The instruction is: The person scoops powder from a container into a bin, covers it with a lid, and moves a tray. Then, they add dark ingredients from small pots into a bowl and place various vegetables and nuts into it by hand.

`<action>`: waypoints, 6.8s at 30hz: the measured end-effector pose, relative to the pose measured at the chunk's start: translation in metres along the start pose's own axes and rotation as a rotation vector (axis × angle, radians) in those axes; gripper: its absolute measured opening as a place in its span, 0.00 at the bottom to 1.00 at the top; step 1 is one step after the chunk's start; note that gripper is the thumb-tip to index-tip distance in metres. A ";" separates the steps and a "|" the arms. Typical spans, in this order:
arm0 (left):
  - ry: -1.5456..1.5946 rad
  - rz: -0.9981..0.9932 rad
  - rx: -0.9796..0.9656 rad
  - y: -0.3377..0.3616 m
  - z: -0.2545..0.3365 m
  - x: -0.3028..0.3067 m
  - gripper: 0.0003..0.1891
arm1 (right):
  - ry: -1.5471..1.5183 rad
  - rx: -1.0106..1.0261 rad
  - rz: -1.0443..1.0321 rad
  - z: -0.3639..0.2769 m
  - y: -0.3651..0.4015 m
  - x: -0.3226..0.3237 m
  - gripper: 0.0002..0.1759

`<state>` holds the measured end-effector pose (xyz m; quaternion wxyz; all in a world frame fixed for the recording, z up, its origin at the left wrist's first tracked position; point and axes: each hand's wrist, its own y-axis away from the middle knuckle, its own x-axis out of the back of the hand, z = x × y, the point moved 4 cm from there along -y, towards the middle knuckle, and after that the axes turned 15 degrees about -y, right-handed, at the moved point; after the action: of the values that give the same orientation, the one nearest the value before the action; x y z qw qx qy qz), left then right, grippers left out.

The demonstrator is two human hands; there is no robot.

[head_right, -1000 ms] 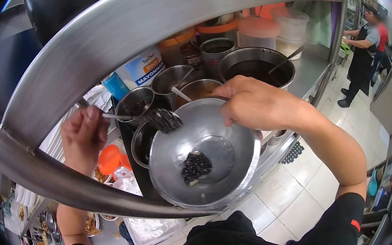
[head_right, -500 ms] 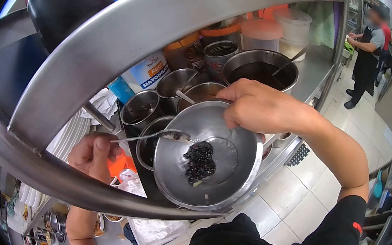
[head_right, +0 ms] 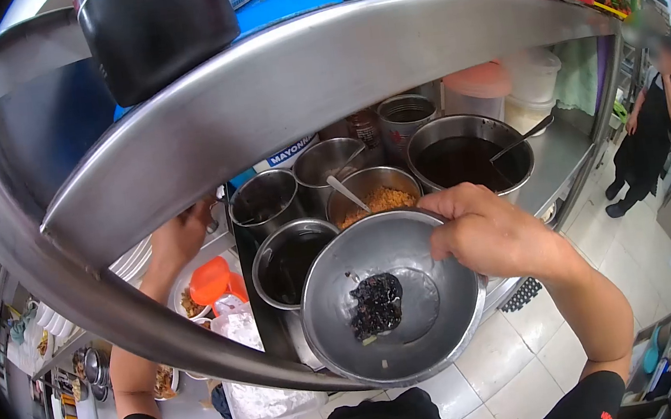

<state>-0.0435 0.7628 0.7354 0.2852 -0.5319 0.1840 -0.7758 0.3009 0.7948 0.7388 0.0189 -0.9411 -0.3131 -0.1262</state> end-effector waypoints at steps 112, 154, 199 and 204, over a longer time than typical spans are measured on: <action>0.342 0.075 0.027 0.011 0.012 0.025 0.15 | 0.078 0.151 -0.007 -0.006 -0.007 -0.008 0.16; 0.536 -0.253 0.518 -0.008 -0.011 -0.029 0.12 | 0.045 0.107 -0.044 0.004 0.004 0.013 0.17; 0.329 0.128 0.247 0.064 0.040 0.041 0.18 | 0.006 0.031 -0.051 0.016 -0.006 0.022 0.14; -0.080 -0.008 -0.119 0.066 0.040 0.008 0.13 | -0.016 0.016 0.021 0.046 0.030 0.037 0.17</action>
<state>0.0080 0.7077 0.7176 0.2572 -0.5793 0.2160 -0.7427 0.3573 0.7974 0.7051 0.0252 -0.9452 -0.3042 -0.1162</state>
